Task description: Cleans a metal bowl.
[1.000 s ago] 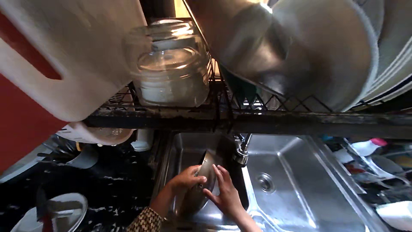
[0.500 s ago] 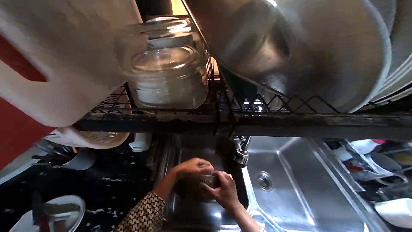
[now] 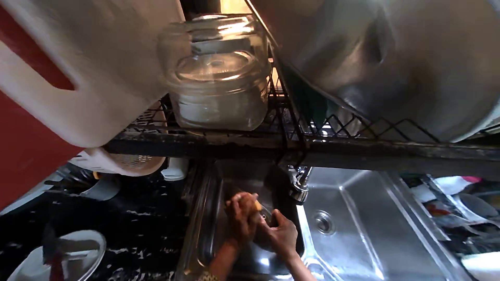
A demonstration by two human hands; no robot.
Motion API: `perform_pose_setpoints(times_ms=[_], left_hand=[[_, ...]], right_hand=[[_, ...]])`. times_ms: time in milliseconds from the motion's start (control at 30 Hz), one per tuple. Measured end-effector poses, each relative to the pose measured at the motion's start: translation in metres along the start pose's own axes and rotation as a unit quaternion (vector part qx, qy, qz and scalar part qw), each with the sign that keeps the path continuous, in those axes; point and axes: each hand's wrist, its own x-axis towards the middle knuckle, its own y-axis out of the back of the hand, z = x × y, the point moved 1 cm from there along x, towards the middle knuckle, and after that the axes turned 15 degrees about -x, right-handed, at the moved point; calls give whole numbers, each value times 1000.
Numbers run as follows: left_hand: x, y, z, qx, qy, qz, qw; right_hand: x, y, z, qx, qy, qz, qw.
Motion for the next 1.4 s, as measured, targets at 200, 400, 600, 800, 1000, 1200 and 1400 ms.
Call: perform_pose_setpoints(times_ms=[200,400,600,800,1000,1200,1400], left_hand=[[24,7,-22,-150,104,7,983],[15,-16,12,-81,-39,-19,996],[33,34,-93,-327,436,-18,838],[14,50,-92,-266,553,51,788],[76,47,-95,-224,535,-77,811],[75,35,-114,-182,604,-146,762],[0,54,-102,-214,575,-16,789]], right_hand=[[-2,11,16,110,-102,-21,988],[-2,0,17,128,-80,-19,988],[-14,23,14,334,-120,-12,935],[-1,28,25,381,-170,-194,888],[14,30,24,451,-180,-324,812],[22,4,25,547,-170,-259,778],[25,-10,23,602,-267,-154,736]])
